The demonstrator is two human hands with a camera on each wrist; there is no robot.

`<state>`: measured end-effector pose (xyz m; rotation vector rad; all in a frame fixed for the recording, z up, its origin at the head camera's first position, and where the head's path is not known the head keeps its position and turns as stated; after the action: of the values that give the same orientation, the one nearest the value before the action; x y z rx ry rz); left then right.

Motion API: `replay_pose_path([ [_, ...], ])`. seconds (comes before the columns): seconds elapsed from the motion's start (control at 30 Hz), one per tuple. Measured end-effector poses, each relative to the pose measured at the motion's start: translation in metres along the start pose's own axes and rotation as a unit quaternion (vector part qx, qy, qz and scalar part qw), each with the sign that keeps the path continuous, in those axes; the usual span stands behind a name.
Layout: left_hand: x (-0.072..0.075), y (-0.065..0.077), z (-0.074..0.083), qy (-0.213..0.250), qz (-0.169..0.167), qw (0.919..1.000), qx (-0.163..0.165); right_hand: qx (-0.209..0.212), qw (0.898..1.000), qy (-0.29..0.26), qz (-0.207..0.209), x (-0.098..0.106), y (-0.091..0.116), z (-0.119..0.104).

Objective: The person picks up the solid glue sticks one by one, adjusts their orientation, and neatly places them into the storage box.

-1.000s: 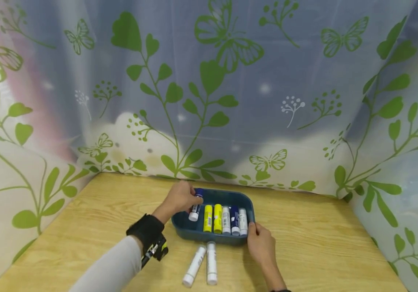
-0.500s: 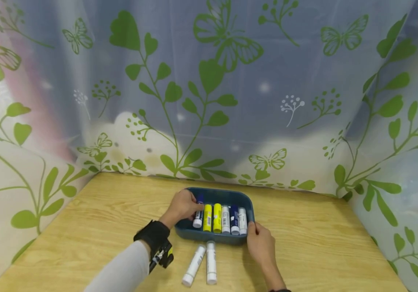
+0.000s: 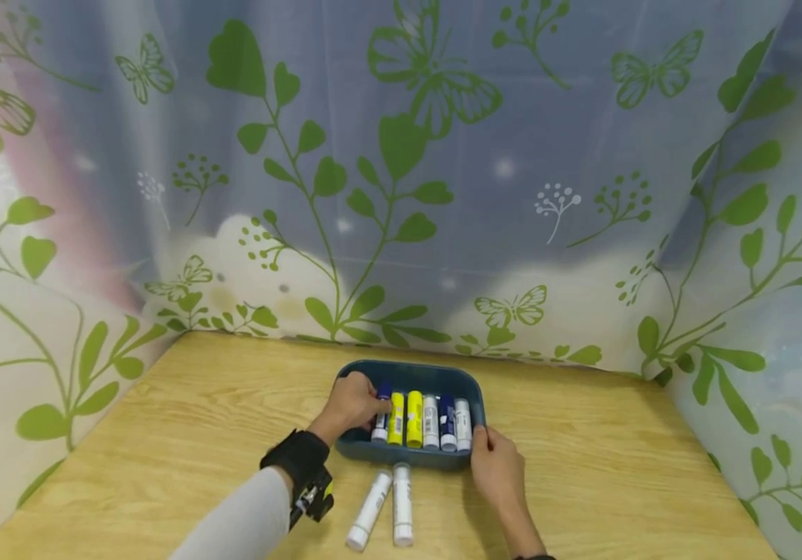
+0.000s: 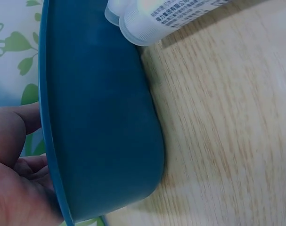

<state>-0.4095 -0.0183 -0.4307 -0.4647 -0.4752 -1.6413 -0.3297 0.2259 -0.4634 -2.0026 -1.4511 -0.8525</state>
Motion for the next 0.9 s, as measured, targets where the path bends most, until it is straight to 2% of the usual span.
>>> replay_pose_path([
  [0.33,-0.006,0.001,0.0,-0.008,0.006,0.9998,0.017,-0.004,1.0,0.001,-0.002,0.002,0.0,-0.002],
  [0.7,-0.01,-0.001,-0.001,-0.009,0.01,0.9999,0.005,0.0,1.0,0.003,0.007,0.003,0.001,-0.003],
  [0.9,-0.011,-0.001,-0.001,-0.01,0.02,0.9997,0.012,-0.002,1.0,0.001,0.005,0.002,0.0,-0.001],
])
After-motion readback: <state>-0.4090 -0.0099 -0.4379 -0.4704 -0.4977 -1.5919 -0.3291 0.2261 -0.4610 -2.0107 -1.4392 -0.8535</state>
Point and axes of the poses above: each hand's wrist, its own y-axis away from the middle knuckle, its own x-axis out of the back of the hand, z = x × y, the point moved 8 cm from there along -y, towards the middle knuckle, and after that the axes turned 11 degrees about y, right-handed, at the moved point
